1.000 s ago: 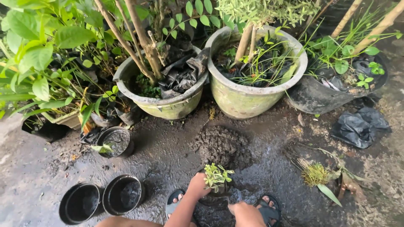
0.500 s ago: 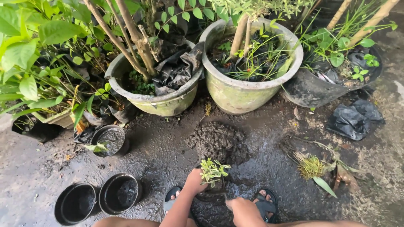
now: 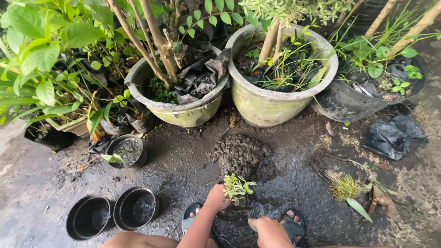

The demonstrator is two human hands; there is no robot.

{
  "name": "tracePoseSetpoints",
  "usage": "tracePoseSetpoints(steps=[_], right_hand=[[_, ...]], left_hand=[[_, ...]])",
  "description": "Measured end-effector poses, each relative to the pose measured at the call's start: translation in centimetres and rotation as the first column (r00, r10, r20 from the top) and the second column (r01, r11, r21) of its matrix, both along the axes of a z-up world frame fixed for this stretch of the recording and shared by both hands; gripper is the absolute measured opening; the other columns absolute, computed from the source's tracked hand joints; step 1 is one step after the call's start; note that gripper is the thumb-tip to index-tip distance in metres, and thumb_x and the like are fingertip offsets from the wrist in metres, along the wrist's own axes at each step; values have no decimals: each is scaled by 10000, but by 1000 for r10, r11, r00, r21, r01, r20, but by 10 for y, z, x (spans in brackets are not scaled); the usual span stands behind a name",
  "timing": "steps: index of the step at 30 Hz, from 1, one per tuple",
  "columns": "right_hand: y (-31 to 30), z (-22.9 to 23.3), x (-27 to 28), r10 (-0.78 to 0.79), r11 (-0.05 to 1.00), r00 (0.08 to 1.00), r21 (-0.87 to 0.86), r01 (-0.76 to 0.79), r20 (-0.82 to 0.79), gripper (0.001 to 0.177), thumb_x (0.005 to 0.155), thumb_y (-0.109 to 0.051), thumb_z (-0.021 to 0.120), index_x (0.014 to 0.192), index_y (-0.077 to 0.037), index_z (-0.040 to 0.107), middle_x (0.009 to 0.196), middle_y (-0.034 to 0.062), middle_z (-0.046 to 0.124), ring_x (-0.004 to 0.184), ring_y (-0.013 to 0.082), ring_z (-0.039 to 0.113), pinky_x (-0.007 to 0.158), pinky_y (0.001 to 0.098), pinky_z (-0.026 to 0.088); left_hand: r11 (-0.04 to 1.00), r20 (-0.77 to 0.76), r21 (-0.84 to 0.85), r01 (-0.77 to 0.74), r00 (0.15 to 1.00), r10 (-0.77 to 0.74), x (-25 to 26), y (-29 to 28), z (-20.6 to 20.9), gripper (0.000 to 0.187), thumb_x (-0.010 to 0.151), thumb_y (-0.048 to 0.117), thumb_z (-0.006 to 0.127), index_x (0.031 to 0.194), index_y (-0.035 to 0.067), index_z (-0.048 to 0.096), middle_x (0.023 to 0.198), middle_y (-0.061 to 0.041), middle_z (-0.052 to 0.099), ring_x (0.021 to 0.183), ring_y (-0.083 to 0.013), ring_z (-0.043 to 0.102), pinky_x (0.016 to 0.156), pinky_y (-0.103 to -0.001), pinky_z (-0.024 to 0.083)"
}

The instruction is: Planting a small seedling into a pile of wet soil using a hand trowel while sitting on the ground.

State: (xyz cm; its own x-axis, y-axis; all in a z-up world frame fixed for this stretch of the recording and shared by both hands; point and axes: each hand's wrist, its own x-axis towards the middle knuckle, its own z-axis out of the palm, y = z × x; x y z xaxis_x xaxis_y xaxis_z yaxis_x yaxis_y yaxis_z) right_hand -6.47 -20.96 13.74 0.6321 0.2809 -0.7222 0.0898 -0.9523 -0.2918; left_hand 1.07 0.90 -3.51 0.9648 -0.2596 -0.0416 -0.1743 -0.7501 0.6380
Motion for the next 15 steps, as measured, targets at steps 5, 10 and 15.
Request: tracePoseSetpoints(steps=[5,10,15], right_hand=[[-5,-23,5,-95,995,993,-34,98,76,399,792,40,538,1057,-229,667,1023,65,707,972,315,688,865,475,511],[-1,1,0,-30,998,997,-54,34,69,345,832,36,520,1004,-230,654,1029,86,682,987,309,694,921,496,506],[2,-48,-1,-40,995,998,-87,45,53,349,800,20,564,1036,-225,643,998,75,684,969,335,679,858,477,514]], left_hand=[[1000,-26,-6,-20,999,20,0,-2,10,238,731,209,730,878,23,723,827,-178,733,709,-407,674,683,-450,568],[998,-74,-24,-53,996,51,-3,0,18,243,763,230,743,903,31,734,845,-175,742,726,-401,684,700,-450,565],[1000,54,2,5,999,-5,-3,1,-5,206,723,202,717,843,34,719,816,-184,716,724,-439,654,670,-481,547]])
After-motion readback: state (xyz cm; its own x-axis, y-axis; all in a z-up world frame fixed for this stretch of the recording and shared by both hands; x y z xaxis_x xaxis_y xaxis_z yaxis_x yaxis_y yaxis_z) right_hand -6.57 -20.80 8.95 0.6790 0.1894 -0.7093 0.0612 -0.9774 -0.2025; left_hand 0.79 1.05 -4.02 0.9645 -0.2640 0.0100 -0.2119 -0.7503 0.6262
